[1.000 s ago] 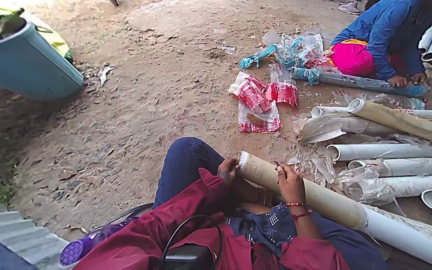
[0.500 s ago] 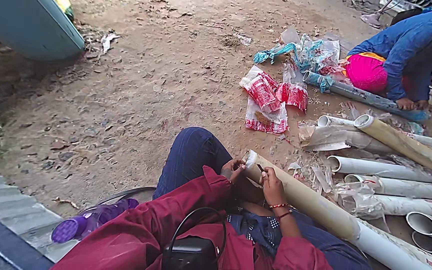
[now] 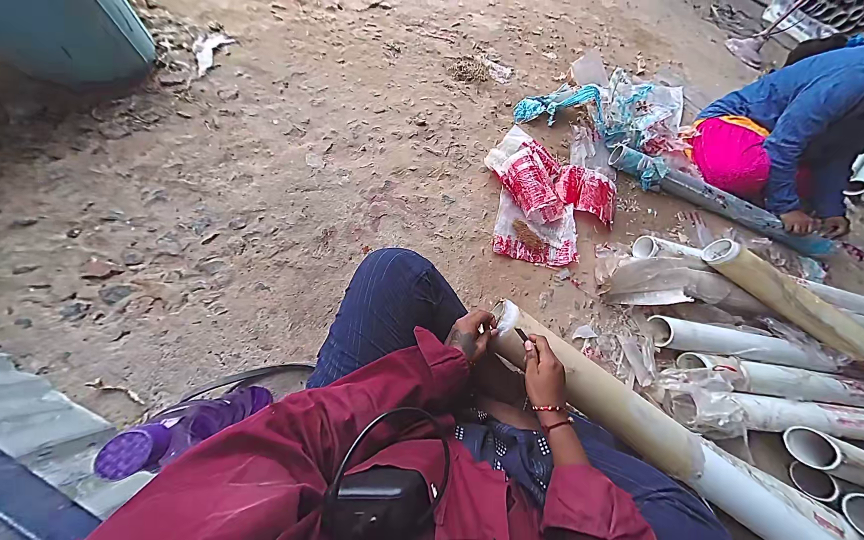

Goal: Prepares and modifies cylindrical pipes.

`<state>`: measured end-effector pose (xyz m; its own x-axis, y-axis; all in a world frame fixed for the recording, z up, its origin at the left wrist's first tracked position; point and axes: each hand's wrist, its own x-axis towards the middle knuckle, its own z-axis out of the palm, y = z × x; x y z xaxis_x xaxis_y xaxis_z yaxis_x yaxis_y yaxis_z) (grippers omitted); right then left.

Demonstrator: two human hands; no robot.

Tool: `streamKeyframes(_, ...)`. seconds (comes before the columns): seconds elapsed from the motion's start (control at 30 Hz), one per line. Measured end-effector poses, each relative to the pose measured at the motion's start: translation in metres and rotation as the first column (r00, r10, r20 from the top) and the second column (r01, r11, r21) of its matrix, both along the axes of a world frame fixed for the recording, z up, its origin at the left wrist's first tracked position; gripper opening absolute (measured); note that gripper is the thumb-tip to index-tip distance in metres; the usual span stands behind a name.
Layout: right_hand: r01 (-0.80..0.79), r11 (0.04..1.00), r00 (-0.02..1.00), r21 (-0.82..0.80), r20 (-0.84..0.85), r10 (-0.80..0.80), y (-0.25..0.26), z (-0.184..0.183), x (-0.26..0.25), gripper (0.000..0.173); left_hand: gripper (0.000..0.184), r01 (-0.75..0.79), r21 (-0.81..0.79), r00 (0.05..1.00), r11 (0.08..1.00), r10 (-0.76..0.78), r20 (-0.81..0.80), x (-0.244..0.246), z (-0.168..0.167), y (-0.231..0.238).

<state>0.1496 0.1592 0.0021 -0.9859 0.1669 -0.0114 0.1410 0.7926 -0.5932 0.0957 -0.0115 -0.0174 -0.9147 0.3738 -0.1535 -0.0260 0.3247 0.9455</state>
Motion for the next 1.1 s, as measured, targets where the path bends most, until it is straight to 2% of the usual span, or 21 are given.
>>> streamKeyframes(0.1,-0.014,0.997,1.000,0.077,-0.018,0.016,-0.012,0.002,-0.003,0.029,0.029,-0.088,-0.029,0.965,0.996,0.092,0.246,0.005,0.013,0.003)
streamKeyframes(0.2,-0.048,0.983,0.999,0.176,-0.010,0.050,-0.026,0.007,-0.007,0.028,0.029,-0.132,-0.015,0.931,0.991,0.129,0.341,0.005,0.017,0.004)
streamKeyframes(0.3,-0.085,0.965,0.994,0.248,0.086,0.065,-0.032,0.011,-0.012,0.029,0.033,-0.123,0.013,0.944,0.992,0.113,0.311,0.006,0.015,0.002)
streamKeyframes(0.4,-0.111,0.952,0.991,0.287,0.109,0.082,-0.032,0.013,-0.011,0.029,0.033,-0.125,0.021,0.945,0.992,0.112,0.307,0.004,0.014,0.001)
streamKeyframes(0.6,-0.155,0.869,0.952,0.469,-0.163,0.258,-0.022,-0.006,-0.007,0.022,0.028,-0.144,0.020,0.950,0.989,0.133,0.284,0.002,0.009,0.002)
streamKeyframes(0.7,-0.140,0.812,0.902,0.567,-0.265,0.341,-0.017,-0.010,-0.009,0.025,0.026,-0.203,0.065,0.959,0.977,0.185,0.214,0.005,-0.009,0.007)
streamKeyframes(0.8,-0.148,0.756,0.894,0.638,-0.241,0.378,-0.018,-0.005,-0.010,0.024,0.026,-0.197,0.059,0.964,0.979,0.182,0.196,0.004,-0.011,0.009)
streamKeyframes(0.9,-0.138,0.704,0.897,0.696,-0.214,0.387,-0.024,-0.001,-0.010,0.020,0.030,-0.109,0.006,0.955,0.994,0.104,0.278,0.000,0.010,0.002)
streamKeyframes(1.0,-0.116,0.639,0.890,0.760,-0.207,0.407,-0.030,-0.004,-0.010,0.021,0.028,-0.168,0.042,0.971,0.985,0.158,0.181,0.004,-0.007,0.008)
streamKeyframes(1.1,-0.083,0.572,0.866,0.816,-0.225,0.446,-0.034,-0.006,-0.009,0.018,0.029,-0.173,0.053,0.973,0.983,0.163,0.164,0.003,-0.015,0.009)
